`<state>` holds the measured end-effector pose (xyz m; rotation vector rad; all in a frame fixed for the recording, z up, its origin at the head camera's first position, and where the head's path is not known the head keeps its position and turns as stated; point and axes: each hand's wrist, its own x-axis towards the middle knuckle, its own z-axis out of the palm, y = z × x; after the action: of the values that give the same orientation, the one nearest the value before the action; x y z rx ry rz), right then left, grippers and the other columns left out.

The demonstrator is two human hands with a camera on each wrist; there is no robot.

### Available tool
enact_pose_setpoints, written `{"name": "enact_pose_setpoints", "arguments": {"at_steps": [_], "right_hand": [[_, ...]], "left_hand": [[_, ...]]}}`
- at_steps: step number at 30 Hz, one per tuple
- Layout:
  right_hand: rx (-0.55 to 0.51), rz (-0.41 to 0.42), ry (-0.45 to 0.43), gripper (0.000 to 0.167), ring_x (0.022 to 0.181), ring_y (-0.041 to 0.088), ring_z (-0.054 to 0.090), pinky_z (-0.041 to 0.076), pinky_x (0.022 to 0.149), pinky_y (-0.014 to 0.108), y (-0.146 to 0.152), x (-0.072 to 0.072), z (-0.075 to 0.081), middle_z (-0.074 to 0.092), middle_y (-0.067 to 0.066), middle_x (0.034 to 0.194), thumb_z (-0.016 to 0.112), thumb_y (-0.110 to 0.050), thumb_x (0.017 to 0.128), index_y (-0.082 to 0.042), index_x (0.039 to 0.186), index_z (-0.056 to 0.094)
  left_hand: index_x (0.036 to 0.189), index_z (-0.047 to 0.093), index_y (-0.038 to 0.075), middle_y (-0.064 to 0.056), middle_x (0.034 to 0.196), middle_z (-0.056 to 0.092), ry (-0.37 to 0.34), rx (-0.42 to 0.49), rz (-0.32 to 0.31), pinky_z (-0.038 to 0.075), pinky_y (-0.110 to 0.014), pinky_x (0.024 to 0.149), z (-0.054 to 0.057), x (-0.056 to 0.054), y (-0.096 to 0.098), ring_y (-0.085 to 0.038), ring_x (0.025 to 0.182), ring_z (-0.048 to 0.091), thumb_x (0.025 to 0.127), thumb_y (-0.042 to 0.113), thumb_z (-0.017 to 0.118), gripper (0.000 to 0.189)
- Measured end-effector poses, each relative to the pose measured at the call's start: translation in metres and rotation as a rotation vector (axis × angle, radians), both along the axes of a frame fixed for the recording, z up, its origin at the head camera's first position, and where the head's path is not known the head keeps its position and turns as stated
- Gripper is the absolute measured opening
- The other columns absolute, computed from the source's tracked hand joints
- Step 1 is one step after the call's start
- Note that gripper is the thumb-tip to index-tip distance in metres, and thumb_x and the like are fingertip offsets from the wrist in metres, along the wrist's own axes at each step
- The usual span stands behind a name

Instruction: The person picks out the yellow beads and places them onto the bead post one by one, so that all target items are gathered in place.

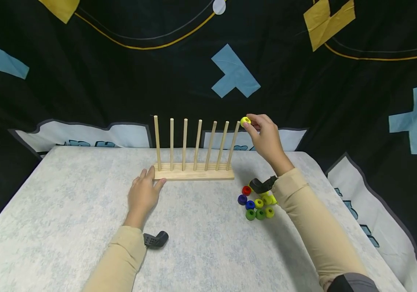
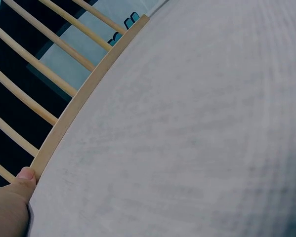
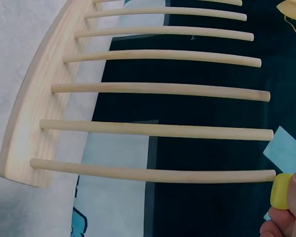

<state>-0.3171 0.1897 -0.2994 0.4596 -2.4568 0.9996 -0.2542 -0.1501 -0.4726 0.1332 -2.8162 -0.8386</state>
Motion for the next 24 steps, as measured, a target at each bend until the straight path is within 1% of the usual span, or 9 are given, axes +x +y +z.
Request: {"name": "enact_pose_setpoints", "arguments": {"at_steps": [7, 13, 19, 24], "right_hand": [[0.029, 0.020, -0.013, 0.040, 0.111, 0.024, 0.056, 0.052, 0.100, 0.037, -0.007, -0.001, 0.007, 0.059, 0.013, 0.122, 0.061, -0.023, 0.100, -0.004, 0.135, 0.059], [0.085, 0.021, -0.032, 0.040, 0.114, 0.026, 0.058, 0.053, 0.101, 0.039, -0.012, -0.003, 0.011, 0.059, 0.014, 0.124, 0.062, -0.023, 0.100, -0.003, 0.134, 0.059], [0.137, 0.027, -0.080, 0.040, 0.117, 0.026, 0.059, 0.052, 0.103, 0.038, -0.013, -0.005, 0.011, 0.059, 0.013, 0.126, 0.061, -0.023, 0.101, -0.003, 0.135, 0.059], [0.143, 0.025, -0.087, 0.041, 0.117, 0.025, 0.060, 0.052, 0.103, 0.038, -0.012, -0.004, 0.011, 0.059, 0.012, 0.128, 0.061, -0.024, 0.100, -0.005, 0.137, 0.058]], "left_hand": [[0.155, 0.031, 0.004, -0.027, 0.158, 0.031, -0.010, 0.001, 0.002, 0.031, -0.067, 0.112, 0.000, -0.001, 0.001, -0.054, 0.140, 0.034, 0.101, 0.045, 0.053, 0.071], [0.154, 0.032, 0.003, -0.028, 0.157, 0.032, 0.002, 0.000, 0.003, 0.032, -0.066, 0.112, 0.000, 0.000, 0.001, -0.054, 0.140, 0.035, 0.101, 0.044, 0.054, 0.071], [0.154, 0.032, 0.003, -0.028, 0.157, 0.032, -0.002, 0.001, 0.006, 0.032, -0.067, 0.112, 0.000, 0.001, 0.001, -0.055, 0.139, 0.035, 0.101, 0.045, 0.054, 0.071], [0.154, 0.033, 0.004, -0.027, 0.157, 0.032, 0.001, -0.005, 0.005, 0.032, -0.067, 0.111, 0.000, 0.001, 0.000, -0.055, 0.139, 0.035, 0.101, 0.045, 0.054, 0.070]]}}
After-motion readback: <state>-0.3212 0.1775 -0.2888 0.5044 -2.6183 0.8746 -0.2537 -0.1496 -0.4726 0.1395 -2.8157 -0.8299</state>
